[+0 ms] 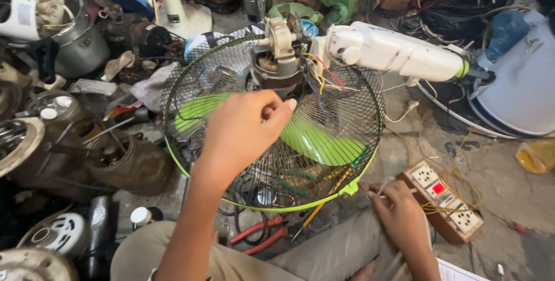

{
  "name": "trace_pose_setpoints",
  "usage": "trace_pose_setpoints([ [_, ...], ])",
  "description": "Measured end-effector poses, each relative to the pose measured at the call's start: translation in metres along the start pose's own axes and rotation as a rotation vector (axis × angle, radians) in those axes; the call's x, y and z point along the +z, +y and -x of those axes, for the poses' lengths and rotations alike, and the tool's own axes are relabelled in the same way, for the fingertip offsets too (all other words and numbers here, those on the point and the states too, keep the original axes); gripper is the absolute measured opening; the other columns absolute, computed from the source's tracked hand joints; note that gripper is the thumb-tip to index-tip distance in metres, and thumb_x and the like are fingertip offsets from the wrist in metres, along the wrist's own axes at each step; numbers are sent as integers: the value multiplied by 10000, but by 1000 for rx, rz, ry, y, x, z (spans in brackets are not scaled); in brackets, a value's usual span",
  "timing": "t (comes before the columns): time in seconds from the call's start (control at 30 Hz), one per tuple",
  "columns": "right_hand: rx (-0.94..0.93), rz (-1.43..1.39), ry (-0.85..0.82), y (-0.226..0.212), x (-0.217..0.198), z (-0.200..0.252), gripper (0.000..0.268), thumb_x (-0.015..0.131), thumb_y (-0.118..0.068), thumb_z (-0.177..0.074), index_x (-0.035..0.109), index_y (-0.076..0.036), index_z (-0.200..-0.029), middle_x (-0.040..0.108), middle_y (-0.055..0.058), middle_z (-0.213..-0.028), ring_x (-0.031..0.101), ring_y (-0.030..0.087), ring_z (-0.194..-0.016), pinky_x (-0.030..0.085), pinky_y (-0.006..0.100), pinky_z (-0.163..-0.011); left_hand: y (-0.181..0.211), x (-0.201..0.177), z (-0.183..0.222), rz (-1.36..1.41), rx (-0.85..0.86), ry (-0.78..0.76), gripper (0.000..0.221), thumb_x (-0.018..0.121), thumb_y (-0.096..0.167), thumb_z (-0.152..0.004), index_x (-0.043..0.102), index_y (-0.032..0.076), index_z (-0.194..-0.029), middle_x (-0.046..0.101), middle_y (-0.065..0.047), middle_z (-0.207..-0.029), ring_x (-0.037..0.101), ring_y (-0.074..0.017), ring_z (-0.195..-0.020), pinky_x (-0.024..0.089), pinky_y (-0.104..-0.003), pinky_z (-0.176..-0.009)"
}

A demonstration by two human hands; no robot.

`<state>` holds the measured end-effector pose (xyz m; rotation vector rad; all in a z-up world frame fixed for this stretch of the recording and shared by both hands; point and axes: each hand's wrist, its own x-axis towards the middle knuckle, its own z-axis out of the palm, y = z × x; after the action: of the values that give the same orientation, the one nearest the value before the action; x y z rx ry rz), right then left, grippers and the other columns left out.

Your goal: The person is repairing a green pedestal fan by connecting wires to the motor and testing the circuit. They use a multimeter to check connections and plug the fan into a power strip to verify operation.

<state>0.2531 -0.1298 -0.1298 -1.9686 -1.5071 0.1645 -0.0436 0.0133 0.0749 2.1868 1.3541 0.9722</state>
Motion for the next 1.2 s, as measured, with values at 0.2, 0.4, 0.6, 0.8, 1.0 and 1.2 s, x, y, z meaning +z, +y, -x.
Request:
trace_pose_setpoints([
  [0.2, -58, -103, 67, 35, 50, -12, 140, 685, -176, -856, 712, -66, -940, 713, 121, -930, 694, 330, -847, 539, 411, -752, -9, -13, 6, 89, -26, 37, 328, 636, 366, -965, 738, 62, -899, 668, -114, -665, 604, -277, -535, 444, -389, -534],
  [0.4, -16, 28, 88, 29, 51, -10, 134, 688, -173, -893, 736, -69, -962, 684, 130, -981, 668, 363, -883, 517, 431, -764, -28, -6, 1, 231, -18, 88, 287, 618, 285, -994, 728, 23, -949, 734, -50, -715, 613, -131, -575, 464, -320, -550],
  [0.6, -62, -40, 223, 26, 50, -12, 148, 662, -153, -909, 729, -47, -990, 658, 141, -1074, 652, 330, -964, 517, 400, -829, -34, 0, 0, 285, 65, 157, 258, 607, 234, -1027, 741, 18, -986, 751, -41, -770, 689, -70, -702, 524, -264, -662],
  [0.8, 54, -114, 387, 39, 49, -8, 211, 545, -145, -1070, 719, -30, -1104, 652, 159, -1111, 613, 324, -1065, 467, 404, -951, -25, -6, 3, 271, -49, 154, 264, 604, 229, -1041, 763, 24, -996, 755, -42, -756, 582, -90, -630, 434, -290, -570],
  [1.0, -28, -9, 505, 46, 48, -12, 424, 553, -153, -1051, 519, 63, -1414, 541, 256, -1340, 464, 407, -1270, 330, 503, -1109, -30, -6, 5, 306, 2, 187, 271, 586, 233, -1042, 744, 20, -983, 747, -28, -758, 636, -43, -661, 459, -242, -584],
  [1.2, -68, -73, 534, 27, 39, -4, 401, 561, -75, -1019, 522, 31, -1404, 536, 236, -1384, 472, 386, -1305, 360, 475, -1121, -61, 38, -9, 669, -34, -88, 339, 615, 250, -1000, 650, 28, -1254, 752, -92, -1086, 700, -134, -930, 538, -279, -752],
])
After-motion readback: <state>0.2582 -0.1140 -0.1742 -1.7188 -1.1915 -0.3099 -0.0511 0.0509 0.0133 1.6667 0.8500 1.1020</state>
